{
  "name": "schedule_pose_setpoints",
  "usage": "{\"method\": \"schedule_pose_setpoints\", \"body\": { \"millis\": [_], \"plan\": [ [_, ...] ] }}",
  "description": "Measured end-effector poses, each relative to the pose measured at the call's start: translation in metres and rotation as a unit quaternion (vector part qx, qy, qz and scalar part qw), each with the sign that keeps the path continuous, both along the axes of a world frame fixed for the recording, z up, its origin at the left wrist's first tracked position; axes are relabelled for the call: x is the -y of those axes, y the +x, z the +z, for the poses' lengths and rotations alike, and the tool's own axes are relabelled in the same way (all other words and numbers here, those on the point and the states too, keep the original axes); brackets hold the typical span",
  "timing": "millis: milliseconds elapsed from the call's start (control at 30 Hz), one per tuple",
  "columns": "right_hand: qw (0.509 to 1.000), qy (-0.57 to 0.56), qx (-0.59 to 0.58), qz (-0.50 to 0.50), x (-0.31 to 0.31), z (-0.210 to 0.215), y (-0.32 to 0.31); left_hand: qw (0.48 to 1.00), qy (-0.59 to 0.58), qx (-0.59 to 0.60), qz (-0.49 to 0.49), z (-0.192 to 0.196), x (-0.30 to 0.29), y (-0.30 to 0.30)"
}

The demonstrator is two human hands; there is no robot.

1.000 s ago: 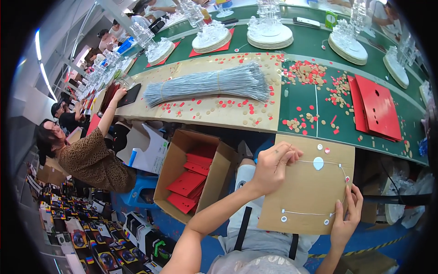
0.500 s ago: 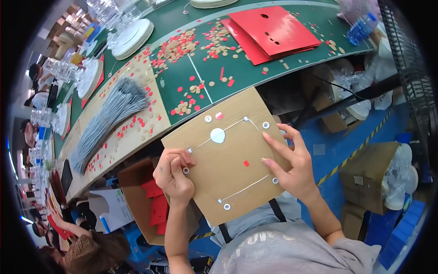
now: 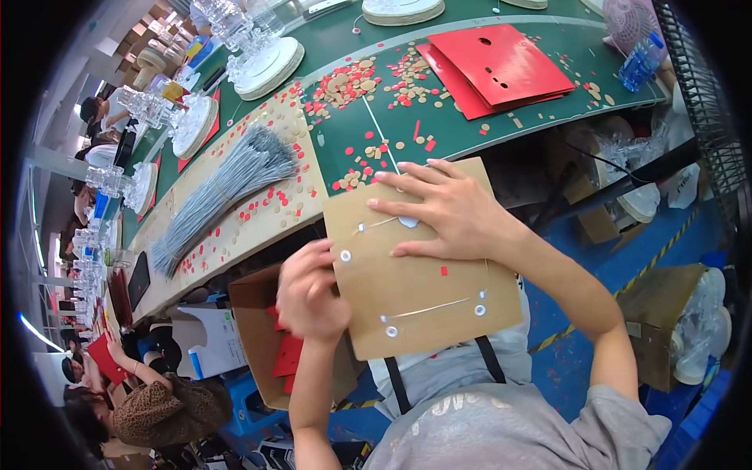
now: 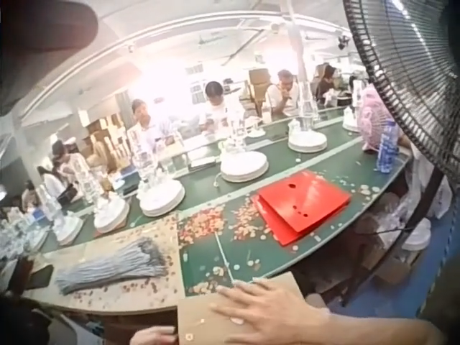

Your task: Assembling lighting fixtures by attaching electrical wires and cardboard backing to the main housing.

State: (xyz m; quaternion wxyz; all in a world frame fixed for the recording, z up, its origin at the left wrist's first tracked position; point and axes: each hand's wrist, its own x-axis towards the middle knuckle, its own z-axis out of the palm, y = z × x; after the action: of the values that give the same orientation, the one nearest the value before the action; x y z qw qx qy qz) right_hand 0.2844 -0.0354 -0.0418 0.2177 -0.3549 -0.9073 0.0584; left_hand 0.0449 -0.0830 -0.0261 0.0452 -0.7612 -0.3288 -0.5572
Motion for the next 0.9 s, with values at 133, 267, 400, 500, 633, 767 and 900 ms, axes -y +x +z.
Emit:
{"method": "schedule_pose_setpoints", "body": {
  "millis": [133, 267, 400, 500, 633, 767, 900],
  "plan": [
    [0.992, 0.002, -0.031, -0.125, 0.017, 0.003, -0.005, 0.982, -0.118, 0.034, 0.146, 0.014, 0.036, 0.009],
    [0.969, -0.043, -0.013, -0.243, 0.044, 0.015, -0.009, 0.94, -0.271, -0.102, 0.181, -0.002, 0.029, 0.016],
    [0.969, 0.05, -0.013, -0.24, 0.039, 0.032, -0.012, 0.959, -0.254, -0.04, 0.12, -0.011, 0.016, -0.005],
    [0.942, -0.135, -0.307, 0.026, 0.002, 0.019, -0.011, 0.964, -0.259, -0.036, 0.05, -0.008, 0.003, -0.003],
    [0.906, -0.207, -0.366, 0.043, -0.031, 0.008, -0.014, 0.936, -0.351, -0.009, 0.028, 0.0, 0.004, 0.001],
    [0.946, -0.131, -0.253, 0.154, -0.047, 0.013, -0.009, 0.963, -0.262, -0.02, 0.051, -0.012, -0.004, 0.004],
    [0.951, -0.153, -0.231, 0.137, -0.04, 0.02, -0.003, 0.977, -0.211, -0.041, -0.008, -0.009, -0.02, -0.002]
  ]
}}
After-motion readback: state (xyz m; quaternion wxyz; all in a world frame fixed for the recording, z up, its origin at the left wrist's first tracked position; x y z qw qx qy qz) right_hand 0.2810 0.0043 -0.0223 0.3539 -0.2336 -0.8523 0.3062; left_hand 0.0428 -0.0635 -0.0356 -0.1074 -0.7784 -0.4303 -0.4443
